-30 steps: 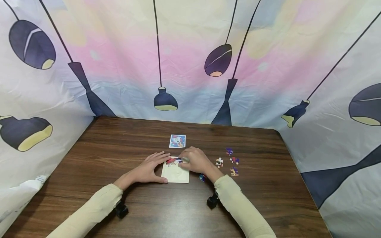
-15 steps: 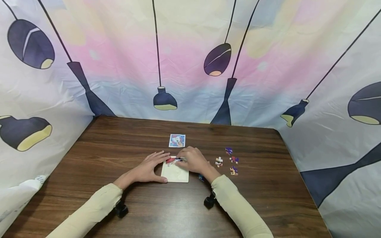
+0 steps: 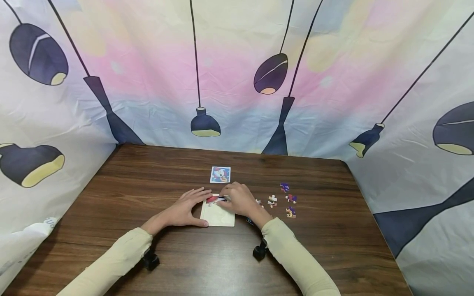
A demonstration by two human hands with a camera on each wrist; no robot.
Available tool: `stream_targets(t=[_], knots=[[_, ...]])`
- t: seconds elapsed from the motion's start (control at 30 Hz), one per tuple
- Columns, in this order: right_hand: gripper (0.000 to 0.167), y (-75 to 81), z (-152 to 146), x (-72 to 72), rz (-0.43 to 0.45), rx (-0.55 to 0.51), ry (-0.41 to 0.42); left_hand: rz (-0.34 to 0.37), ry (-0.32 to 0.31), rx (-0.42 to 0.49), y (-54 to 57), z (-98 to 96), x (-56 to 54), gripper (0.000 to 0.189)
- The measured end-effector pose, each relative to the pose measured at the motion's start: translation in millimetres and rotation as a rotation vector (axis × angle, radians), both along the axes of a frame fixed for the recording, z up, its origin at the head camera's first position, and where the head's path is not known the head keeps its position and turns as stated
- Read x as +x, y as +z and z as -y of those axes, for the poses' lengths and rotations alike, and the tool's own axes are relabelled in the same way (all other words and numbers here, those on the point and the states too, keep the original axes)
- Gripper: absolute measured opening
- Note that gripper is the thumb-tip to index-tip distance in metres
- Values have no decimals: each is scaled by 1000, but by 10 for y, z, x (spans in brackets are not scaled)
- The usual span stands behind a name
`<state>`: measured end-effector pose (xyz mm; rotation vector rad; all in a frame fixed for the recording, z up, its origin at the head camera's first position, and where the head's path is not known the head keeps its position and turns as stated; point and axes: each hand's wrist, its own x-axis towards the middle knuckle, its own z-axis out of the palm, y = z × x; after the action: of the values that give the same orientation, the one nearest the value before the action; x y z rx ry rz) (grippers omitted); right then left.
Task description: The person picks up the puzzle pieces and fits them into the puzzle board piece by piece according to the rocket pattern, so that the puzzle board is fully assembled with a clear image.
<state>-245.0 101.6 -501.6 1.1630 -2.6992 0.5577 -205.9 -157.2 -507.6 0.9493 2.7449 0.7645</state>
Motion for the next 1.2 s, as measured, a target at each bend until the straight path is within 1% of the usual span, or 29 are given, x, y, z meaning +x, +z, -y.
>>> stream_targets(t=[0.23, 0.5, 0.67, 0.73, 0.83, 0.97, 1.2], knots=[[23, 1, -9, 11, 16, 12, -19, -3, -7, 6, -3, -15, -5, 102], [21, 24, -16, 15, 23, 1, -4, 1, -7, 9, -5, -26, -9, 101], [25, 46, -40, 3, 71, -7, -2, 5, -6, 7, 5, -25, -4, 101], [25, 66, -70, 1, 95, -25, 0, 5, -3, 3, 14, -24, -1, 101], [24, 110, -155, -4, 108, -53, -13, 6, -1, -1, 25, -22, 5, 101], [24, 180, -338, -16, 74, -88, -55, 8, 2, 4, 35, -20, 11, 101], [24, 245, -720, -20, 24, -139, -140, -6, 1, 7, 22, -11, 15, 102]])
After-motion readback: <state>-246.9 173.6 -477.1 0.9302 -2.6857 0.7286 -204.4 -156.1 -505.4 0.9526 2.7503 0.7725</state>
